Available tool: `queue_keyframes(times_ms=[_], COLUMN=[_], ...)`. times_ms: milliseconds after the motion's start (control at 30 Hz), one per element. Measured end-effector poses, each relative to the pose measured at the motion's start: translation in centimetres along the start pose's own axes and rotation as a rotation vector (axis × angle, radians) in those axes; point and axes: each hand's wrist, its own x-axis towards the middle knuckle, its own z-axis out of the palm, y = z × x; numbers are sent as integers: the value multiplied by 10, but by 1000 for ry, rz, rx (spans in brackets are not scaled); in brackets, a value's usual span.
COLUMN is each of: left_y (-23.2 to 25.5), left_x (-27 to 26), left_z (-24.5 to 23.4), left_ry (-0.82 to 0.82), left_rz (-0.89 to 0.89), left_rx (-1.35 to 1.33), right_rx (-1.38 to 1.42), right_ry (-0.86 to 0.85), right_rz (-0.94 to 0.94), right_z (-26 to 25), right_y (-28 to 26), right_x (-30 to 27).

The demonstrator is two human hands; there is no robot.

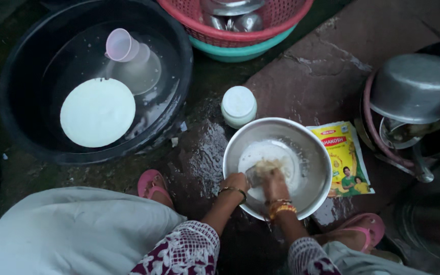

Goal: The person washes various dishes and kitchen utensils including a mug, a small pot, and plates by scrubbing them in a basin of soapy water and rinsing them.

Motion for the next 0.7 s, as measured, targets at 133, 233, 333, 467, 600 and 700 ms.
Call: queue_keyframes(times_ms=[133,233,333,467,600,700], left_y=[4,-6,-17,-73,-140,-165], left_x=[-14,-15,-15,-5,33,63], left_z=[-23,-62,-125,-192,-200,-206], left_ry=[-22,179,229,368,1017,894], left_rz=[22,202,39,-69,6,-47], left_rx=[-15,-127,-303,-432,-851,-1527], right_rx=[-54,-260,-356,-196,2,95], right_ry=[-6,-46,-84,33,116,70], right_rz=[296,351,402,159,-226,-315], right_z=[-12,-34,-56,-61,-44,-37], right_y=[20,-34,-109,-166,-201,-230], right_x=[32,36,40,49,66,67])
